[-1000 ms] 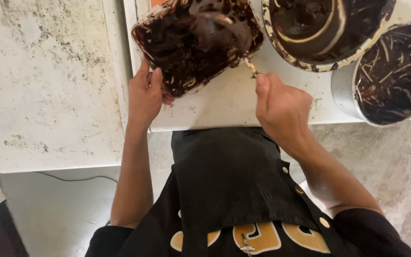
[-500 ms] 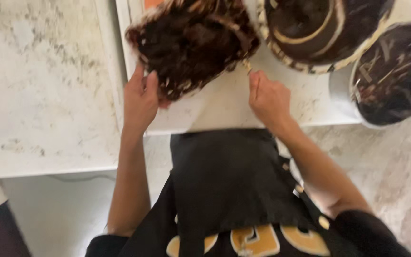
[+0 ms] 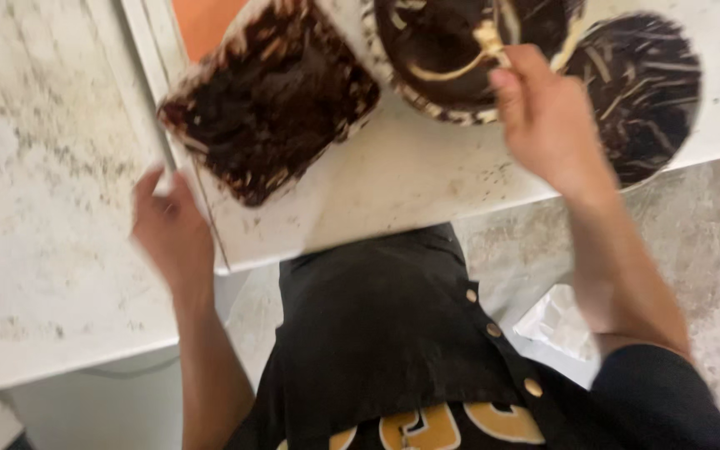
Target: The person scrapes chocolate from a large bowl and a square container using a spoon and a large flat tool, moving the contents into circular pans.
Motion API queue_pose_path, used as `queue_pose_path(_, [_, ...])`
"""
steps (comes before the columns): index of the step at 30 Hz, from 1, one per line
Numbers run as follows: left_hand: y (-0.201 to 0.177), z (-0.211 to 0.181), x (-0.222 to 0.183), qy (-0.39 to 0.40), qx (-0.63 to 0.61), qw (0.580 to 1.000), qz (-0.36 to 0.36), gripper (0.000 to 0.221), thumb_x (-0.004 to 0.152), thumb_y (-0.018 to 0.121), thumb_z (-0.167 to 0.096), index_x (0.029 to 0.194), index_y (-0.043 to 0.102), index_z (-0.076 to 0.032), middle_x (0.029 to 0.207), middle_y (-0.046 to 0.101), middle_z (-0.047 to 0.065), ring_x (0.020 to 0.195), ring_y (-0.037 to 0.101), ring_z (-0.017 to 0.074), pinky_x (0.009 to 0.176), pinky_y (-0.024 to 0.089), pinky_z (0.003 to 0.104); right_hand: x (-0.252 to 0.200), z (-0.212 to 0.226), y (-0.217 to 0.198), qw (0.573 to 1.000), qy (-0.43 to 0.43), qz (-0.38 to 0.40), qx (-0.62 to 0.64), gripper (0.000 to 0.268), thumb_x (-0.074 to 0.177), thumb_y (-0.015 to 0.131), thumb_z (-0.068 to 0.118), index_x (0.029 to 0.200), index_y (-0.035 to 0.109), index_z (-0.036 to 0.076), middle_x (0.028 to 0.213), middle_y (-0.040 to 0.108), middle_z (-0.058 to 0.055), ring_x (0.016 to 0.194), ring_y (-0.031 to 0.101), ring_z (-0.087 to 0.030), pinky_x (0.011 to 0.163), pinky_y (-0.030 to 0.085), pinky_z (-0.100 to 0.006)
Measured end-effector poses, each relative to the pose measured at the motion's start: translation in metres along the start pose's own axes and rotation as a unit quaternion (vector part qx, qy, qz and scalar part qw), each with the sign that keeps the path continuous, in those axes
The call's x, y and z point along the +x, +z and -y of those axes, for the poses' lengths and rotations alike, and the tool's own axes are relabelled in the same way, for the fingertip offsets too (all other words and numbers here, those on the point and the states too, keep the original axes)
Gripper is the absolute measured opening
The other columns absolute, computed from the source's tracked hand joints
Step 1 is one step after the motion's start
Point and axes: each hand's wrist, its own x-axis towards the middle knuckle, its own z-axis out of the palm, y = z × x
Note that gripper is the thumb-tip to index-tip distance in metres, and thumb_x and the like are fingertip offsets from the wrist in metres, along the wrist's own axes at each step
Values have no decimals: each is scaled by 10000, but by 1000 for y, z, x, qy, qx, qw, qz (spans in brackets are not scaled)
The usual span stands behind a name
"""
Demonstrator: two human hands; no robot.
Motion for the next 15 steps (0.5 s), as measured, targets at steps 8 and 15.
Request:
queue_pose_path(8, [161, -49, -52, -45, -256, 887, 380, 442, 1070, 500, -319, 1426, 528, -59, 1081, 732, 113, 907, 730, 143, 670, 617, 302, 70, -78, -43, 881, -124, 14, -456, 415, 852, 606, 52, 1266, 628, 22, 852, 724, -179, 703, 709, -376, 577, 530, -488])
queue_pose_path(15, [282, -101, -26, -116, -483, 842, 210, 293, 1093, 402, -157, 1323, 455, 17, 1128, 681, 192, 850, 747, 264, 725, 667, 374, 60, -66, -28, 806, -160, 236, -518, 392, 902, 556, 126, 1267, 602, -9, 726, 735, -129, 615, 729, -303, 499, 554, -422])
